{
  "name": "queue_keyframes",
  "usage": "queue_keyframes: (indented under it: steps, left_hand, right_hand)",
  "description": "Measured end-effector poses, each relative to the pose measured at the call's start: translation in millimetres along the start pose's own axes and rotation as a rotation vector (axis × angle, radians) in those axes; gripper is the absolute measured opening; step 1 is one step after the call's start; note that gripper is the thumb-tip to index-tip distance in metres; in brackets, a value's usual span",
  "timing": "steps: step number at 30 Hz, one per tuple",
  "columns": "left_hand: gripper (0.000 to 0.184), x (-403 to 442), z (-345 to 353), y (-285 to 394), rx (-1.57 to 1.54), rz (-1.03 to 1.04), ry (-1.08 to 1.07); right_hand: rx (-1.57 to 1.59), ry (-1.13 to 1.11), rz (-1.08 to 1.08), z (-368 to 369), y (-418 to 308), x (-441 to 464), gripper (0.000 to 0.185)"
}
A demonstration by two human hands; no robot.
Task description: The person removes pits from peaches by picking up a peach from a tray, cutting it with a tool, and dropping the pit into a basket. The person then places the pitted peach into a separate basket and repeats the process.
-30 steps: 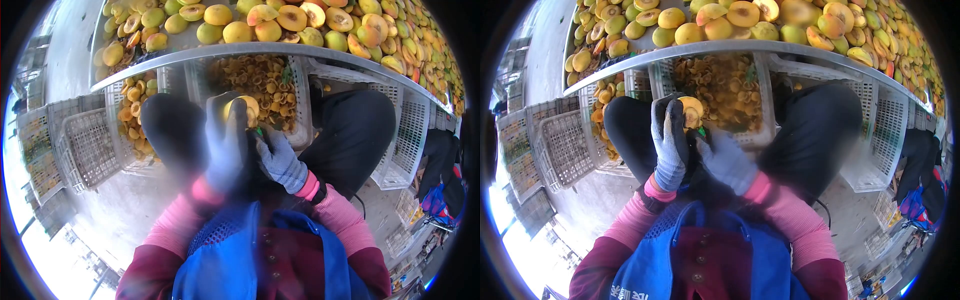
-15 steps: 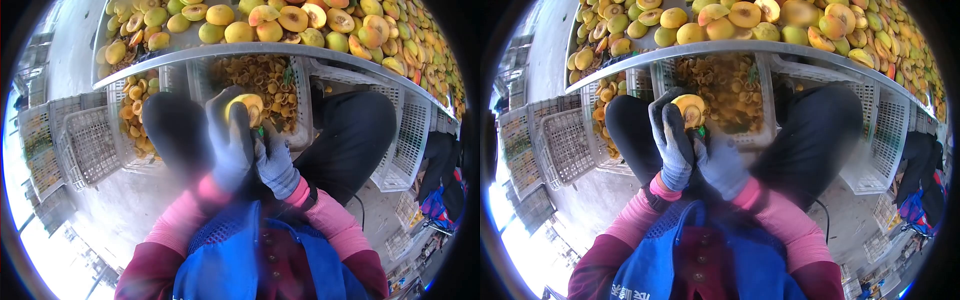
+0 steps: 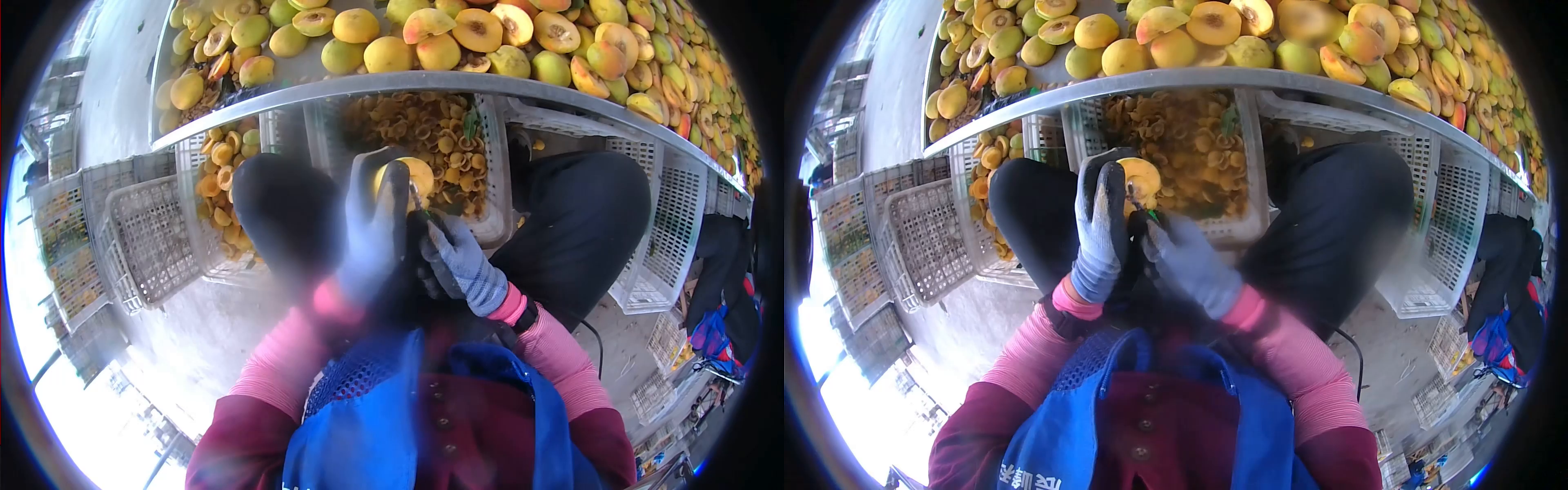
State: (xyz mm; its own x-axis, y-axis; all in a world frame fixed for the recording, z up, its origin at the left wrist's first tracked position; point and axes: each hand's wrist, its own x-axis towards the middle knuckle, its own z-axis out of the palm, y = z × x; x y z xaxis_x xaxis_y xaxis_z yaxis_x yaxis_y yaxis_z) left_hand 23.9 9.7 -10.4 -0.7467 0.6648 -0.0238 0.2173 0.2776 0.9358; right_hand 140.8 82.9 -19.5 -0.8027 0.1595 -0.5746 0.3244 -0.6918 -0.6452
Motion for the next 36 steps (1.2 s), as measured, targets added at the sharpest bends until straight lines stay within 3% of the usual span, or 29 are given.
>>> queue_keyframes:
  steps: [1, 3, 4, 5, 7, 9, 10, 13, 18, 22, 25, 28, 35, 36]
  left_hand:
    - [0.025, 5.1, -7.2, -9.8, 0.158, 0.134, -0.077]
    - [0.030, 17.1, -17.4, 1.6, -0.317, -0.270, -0.262]
    - [0.033, 26.9, -27.4, 5.1, -0.402, -0.351, -0.384]
    - [0.033, 33.4, -30.1, 0.2, -0.360, -0.229, -0.416]
    - [0.018, 38.8, -33.2, -12.6, 0.282, 0.645, -0.292]
    - [0.018, 28.4, -21.8, -5.9, -0.083, -0.042, -0.308]
    - [0.019, 21.7, -18.2, 4.1, -0.287, -0.179, -0.240]
    - [0.029, 15.1, -12.2, 0.2, -0.262, -0.072, -0.186]
    - [0.030, 12.5, -13.2, -8.5, -0.271, -0.038, -0.157]
    - [0.031, 22.0, -19.3, -5.3, 0.081, 0.206, -0.228]
    - [0.032, 20.8, -17.9, -10.7, -0.073, 0.116, -0.251]
    - [0.033, 12.4, -8.7, -16.4, -0.585, -0.174, -0.259]
    - [0.035, 8.4, 0.7, -16.7, -0.577, -0.092, -0.162]
    - [0.035, 4.6, 3.0, -15.8, -0.437, 0.063, -0.090]
  right_hand:
    - [0.098, 0.007, 0.088, 2.3, -3.8, -1.2, 0.024]
    - [0.136, -0.030, -0.015, 0.1, -2.2, 5.0, 0.022]
    - [0.153, -0.050, -0.063, 0.3, -0.9, 6.5, 0.022]
    - [0.148, -0.037, -0.048, 3.5, -1.4, 6.7, 0.023]
    - [0.140, -0.013, -0.022, 10.8, -6.8, 6.0, 0.027]
    - [0.195, -0.039, 0.157, 12.0, -17.1, -1.8, 0.028]
    - [0.224, -0.051, 0.252, 12.0, -19.5, -5.4, 0.030]
    - [0.387, -0.120, 0.283, 9.9, -19.7, -8.2, 0.036]
    - [0.426, -0.243, 0.354, 6.8, -16.6, -6.1, 0.042]
    - [0.712, -0.446, 0.470, -2.0, -5.5, -0.4, 0.044]
    - [0.968, -0.609, 0.554, -6.5, -0.7, 3.3, 0.045]
    - [1.112, -0.740, 0.551, -4.8, 2.3, 6.8, 0.045]
    - [1.191, -0.977, 0.439, -6.0, 18.0, 16.5, 0.045]
    - [1.172, -0.948, 0.430, -5.8, 19.1, 16.6, 0.045]
